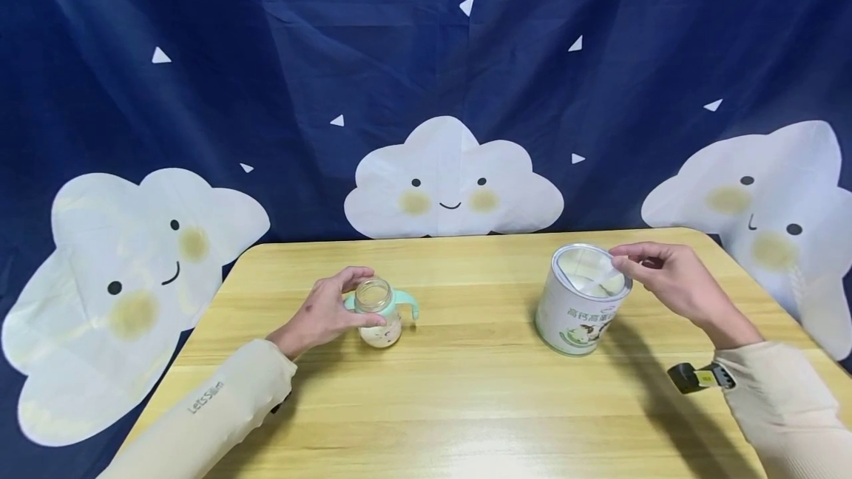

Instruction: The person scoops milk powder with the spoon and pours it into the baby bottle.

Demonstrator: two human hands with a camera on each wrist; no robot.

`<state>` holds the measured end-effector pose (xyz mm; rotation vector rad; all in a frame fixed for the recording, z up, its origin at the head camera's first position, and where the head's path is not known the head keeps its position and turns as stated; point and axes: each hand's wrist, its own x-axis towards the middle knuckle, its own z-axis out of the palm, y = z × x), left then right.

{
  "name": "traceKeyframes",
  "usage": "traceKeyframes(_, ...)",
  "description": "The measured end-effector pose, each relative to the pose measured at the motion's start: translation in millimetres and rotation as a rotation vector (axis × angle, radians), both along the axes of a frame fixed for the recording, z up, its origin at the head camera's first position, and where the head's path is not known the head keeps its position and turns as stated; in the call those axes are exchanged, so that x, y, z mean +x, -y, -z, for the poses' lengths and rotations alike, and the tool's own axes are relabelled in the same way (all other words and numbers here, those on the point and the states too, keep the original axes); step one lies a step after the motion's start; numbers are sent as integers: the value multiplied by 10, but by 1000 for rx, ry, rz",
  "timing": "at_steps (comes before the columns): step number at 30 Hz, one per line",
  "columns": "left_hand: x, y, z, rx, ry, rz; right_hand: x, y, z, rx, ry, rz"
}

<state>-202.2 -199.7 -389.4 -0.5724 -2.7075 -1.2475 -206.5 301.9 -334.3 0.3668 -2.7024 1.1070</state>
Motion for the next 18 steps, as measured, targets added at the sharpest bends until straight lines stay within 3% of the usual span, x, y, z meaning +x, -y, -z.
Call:
traceKeyframes(5,8,34,-49,-34,-23,5,-2,-18,-10,16,-50,17)
traceKeyframes(10,25,100,-178,-132,-19,-15,15,-7,6,42,-144,39)
traceKeyframes(15,68,191,-325,-284,22,-79,9,-8,30,75,-172,-36)
traceKeyframes(18,83,257,-387,-375,-6,-104,3,-44,13,124,-151,-89)
